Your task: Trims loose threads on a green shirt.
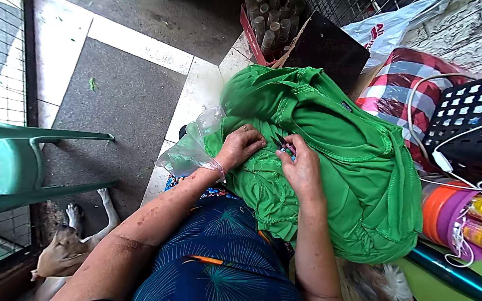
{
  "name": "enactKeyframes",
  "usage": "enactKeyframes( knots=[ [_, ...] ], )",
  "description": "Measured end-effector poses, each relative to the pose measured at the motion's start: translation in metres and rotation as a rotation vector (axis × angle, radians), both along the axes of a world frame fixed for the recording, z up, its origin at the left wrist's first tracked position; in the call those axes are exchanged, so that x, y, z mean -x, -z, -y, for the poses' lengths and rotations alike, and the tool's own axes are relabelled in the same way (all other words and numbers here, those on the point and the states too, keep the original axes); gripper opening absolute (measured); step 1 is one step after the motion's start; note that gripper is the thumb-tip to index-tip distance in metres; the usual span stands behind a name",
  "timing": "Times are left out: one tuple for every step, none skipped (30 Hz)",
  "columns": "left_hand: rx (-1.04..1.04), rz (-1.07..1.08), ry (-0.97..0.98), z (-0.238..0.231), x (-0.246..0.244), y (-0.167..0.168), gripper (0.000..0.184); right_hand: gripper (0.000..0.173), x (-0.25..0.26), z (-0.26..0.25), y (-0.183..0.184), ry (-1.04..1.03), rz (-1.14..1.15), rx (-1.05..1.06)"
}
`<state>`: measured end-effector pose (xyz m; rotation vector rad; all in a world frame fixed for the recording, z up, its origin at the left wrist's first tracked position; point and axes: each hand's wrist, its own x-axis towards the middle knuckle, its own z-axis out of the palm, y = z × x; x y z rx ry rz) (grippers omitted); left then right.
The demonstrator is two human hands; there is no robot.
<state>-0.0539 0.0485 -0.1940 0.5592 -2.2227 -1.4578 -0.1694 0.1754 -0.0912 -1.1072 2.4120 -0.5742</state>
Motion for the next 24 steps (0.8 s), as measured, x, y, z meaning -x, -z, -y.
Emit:
enactKeyframes(
  knots=[
    [0.034,0.013,-0.002,-0.001,0.001,-0.002,0.017,0.027,-0.001,0.0,-0.002,-0.011,-0.014,-0.02],
    [0.058,0.035,-0.003,-0.002,0.003,-0.004,0.018,0.028,-0.003,0.001,-0.005,-0.022,-0.034,-0.06],
    [0.069,0.053,-0.002,-0.002,0.004,-0.005,0.019,0.027,-0.006,0.002,-0.008,-0.034,-0.06,-0.104],
    [0.074,0.067,0.0,-0.003,0.004,-0.007,0.021,0.026,-0.008,0.004,-0.01,-0.047,-0.091,-0.146],
    [0.081,0.069,0.001,-0.003,0.004,-0.007,0.022,0.024,-0.011,0.006,-0.012,-0.058,-0.123,-0.188],
    [0.094,0.063,0.0,-0.004,0.004,-0.006,0.022,0.024,-0.014,0.008,-0.013,-0.064,-0.15,-0.226],
    [0.107,0.053,-0.001,-0.005,0.004,-0.005,0.021,0.024,-0.018,0.011,-0.014,-0.068,-0.172,-0.261],
    [0.117,0.044,-0.002,-0.005,0.004,-0.004,0.021,0.025,-0.021,0.013,-0.014,-0.07,-0.188,-0.296],
    [0.124,0.039,-0.002,-0.006,0.003,-0.004,0.021,0.025,-0.023,0.015,-0.014,-0.068,-0.197,-0.329],
    [0.137,0.031,-0.007,-0.007,0.003,-0.004,0.02,0.024,-0.024,0.017,-0.014,-0.064,-0.203,-0.351],
    [0.151,0.021,-0.015,-0.008,0.004,-0.003,0.02,0.024,-0.025,0.019,-0.014,-0.059,-0.207,-0.369],
    [0.166,0.009,-0.023,-0.009,0.004,-0.002,0.02,0.024,-0.024,0.02,-0.013,-0.057,-0.208,-0.381],
    [0.183,-0.004,-0.032,-0.009,0.004,0.0,0.02,0.024,-0.024,0.02,-0.013,-0.058,-0.201,-0.385],
    [0.197,-0.015,-0.04,-0.01,0.004,0.001,0.02,0.024,-0.023,0.021,-0.013,-0.058,-0.186,-0.392],
    [0.206,-0.02,-0.045,-0.01,0.004,0.002,0.02,0.025,-0.022,0.021,-0.013,-0.06,-0.173,-0.397],
    [0.21,-0.02,-0.048,-0.011,0.004,0.002,0.02,0.025,-0.021,0.022,-0.013,-0.063,-0.161,-0.403],
    [0.211,-0.017,-0.049,-0.011,0.004,0.002,0.02,0.026,-0.02,0.023,-0.014,-0.065,-0.151,-0.415],
    [0.215,-0.018,-0.053,-0.012,0.004,0.002,0.02,0.026,-0.019,0.024,-0.014,-0.067,-0.142,-0.426],
    [0.219,-0.02,-0.058,-0.013,0.004,0.003,0.02,0.027,-0.018,0.024,-0.014,-0.069,-0.136,-0.433],
    [0.218,-0.02,-0.063,-0.013,0.004,0.003,0.02,0.027,-0.017,0.025,-0.014,-0.072,-0.132,-0.435],
    [0.214,-0.019,-0.067,-0.013,0.004,0.003,0.02,0.027,-0.016,0.024,-0.013,-0.078,-0.13,-0.43],
    [0.206,-0.014,-0.068,-0.013,0.004,0.003,0.02,0.027,-0.016,0.024,-0.013,-0.081,-0.129,-0.42],
    [0.195,-0.008,-0.067,-0.013,0.004,0.003,0.02,0.027,-0.015,0.023,-0.012,-0.081,-0.128,-0.414],
    [0.187,-0.006,-0.066,-0.012,0.004,0.003,0.02,0.027,-0.015,0.022,-0.011,-0.079,-0.129,-0.408]
  ],
)
